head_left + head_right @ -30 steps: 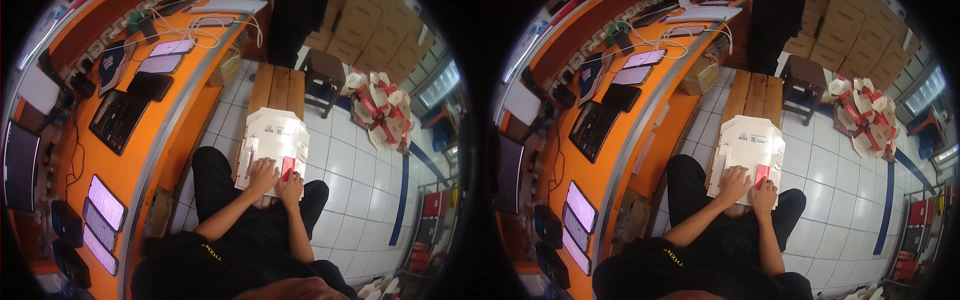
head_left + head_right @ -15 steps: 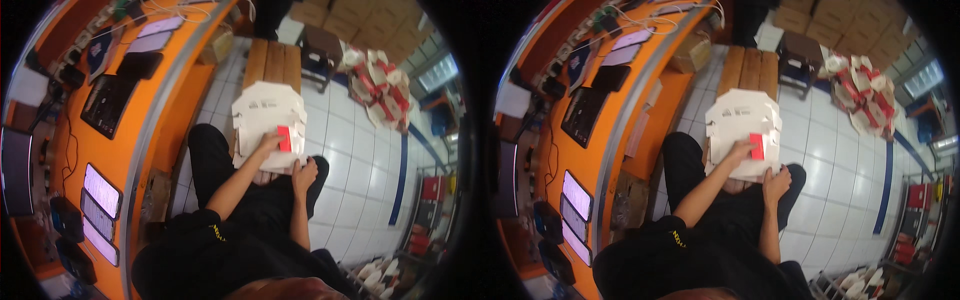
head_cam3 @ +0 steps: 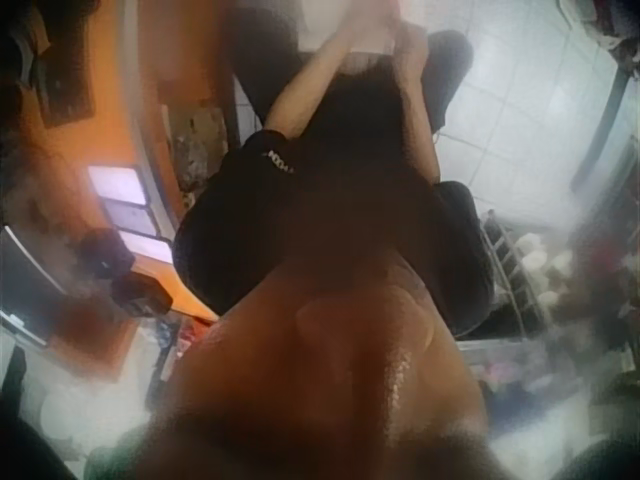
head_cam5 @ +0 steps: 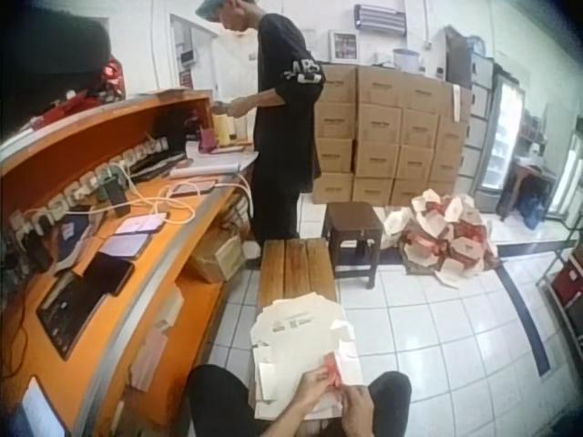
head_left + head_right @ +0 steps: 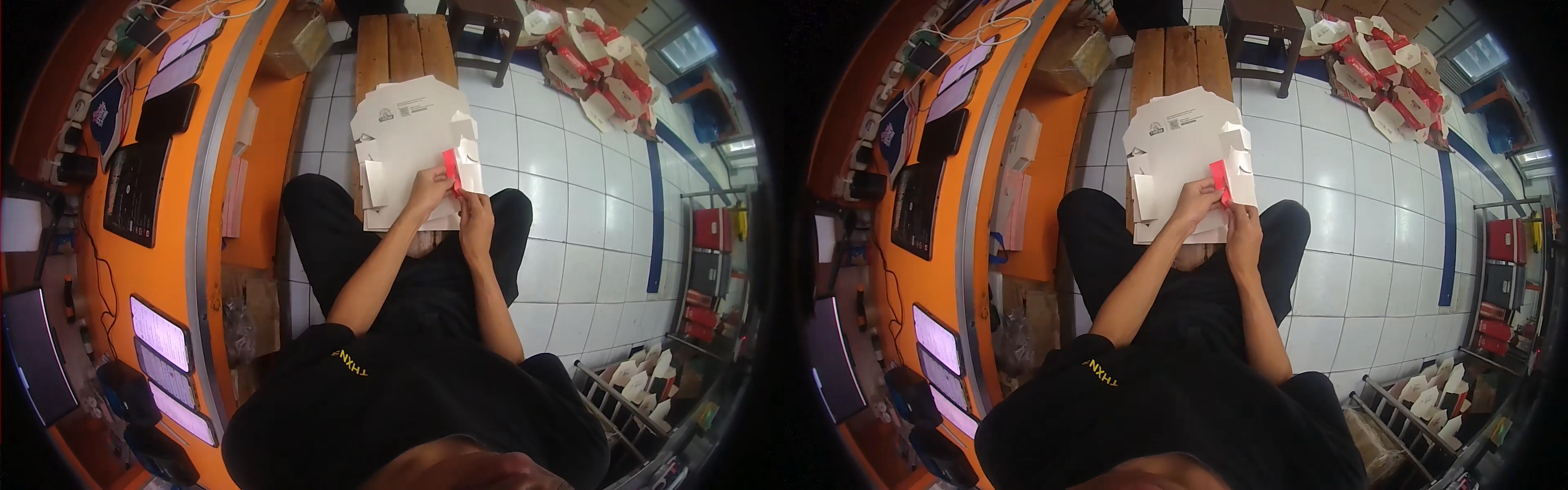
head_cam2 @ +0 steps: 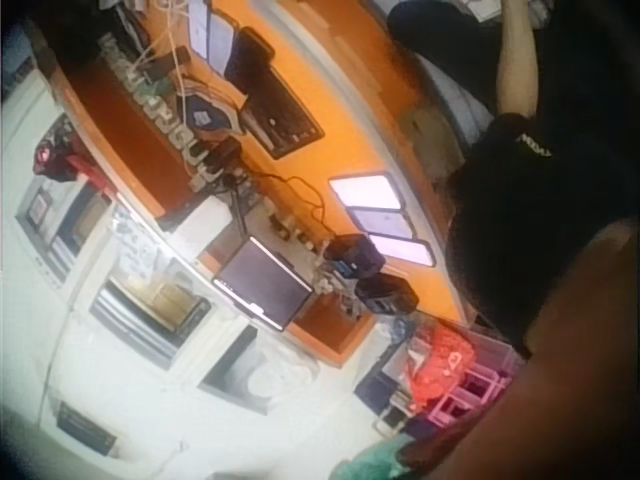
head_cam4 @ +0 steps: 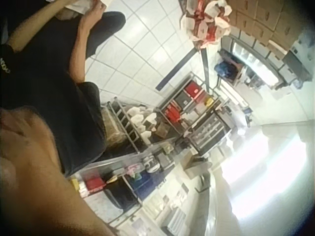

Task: The person assembles cardboard food boxes by hand while sitting, folding the edges and securing them to form the box structure before placing the finished boxes aside.

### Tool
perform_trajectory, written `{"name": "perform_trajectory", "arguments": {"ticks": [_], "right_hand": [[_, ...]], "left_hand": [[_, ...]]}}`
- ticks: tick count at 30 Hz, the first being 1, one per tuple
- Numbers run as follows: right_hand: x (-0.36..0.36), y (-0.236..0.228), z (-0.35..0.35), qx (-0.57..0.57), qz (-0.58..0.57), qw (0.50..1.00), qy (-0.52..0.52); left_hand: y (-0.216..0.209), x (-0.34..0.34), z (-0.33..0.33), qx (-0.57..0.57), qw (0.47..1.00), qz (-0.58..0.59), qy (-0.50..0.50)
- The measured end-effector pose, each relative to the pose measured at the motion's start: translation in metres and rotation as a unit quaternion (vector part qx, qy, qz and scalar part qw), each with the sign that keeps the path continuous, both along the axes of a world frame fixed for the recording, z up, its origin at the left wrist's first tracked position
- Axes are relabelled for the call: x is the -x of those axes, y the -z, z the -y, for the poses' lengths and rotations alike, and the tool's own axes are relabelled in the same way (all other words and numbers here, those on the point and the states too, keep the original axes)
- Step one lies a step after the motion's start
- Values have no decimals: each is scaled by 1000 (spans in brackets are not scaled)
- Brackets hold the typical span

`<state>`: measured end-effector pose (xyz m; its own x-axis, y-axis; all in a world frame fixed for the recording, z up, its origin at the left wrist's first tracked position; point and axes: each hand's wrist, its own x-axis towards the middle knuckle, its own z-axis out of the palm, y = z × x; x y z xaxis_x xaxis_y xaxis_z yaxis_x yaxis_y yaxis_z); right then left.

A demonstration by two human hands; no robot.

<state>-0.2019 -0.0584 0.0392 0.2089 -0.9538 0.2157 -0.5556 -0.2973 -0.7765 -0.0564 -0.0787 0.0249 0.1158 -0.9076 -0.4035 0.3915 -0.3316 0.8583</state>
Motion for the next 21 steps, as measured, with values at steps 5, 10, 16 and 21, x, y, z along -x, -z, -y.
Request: {"name": "perform_trajectory", "arguments": {"ticks": [5, 10, 16, 21], "right_hand": [[-7, 11, 18, -76, 12, 996, 45], [5, 27, 28, -111, -19, 993, 28], [4, 10, 21, -129, 67, 988, 45], [4, 1, 20, -81, 35, 996, 29]], "left_hand": [[14, 11, -11, 13, 997, 51, 49], [-17, -24, -30, 122, 923, 365, -13], [-34, -120, -70, -80, 933, 306, -170], [-42, -111, -74, -38, 998, -20, -38]]}}
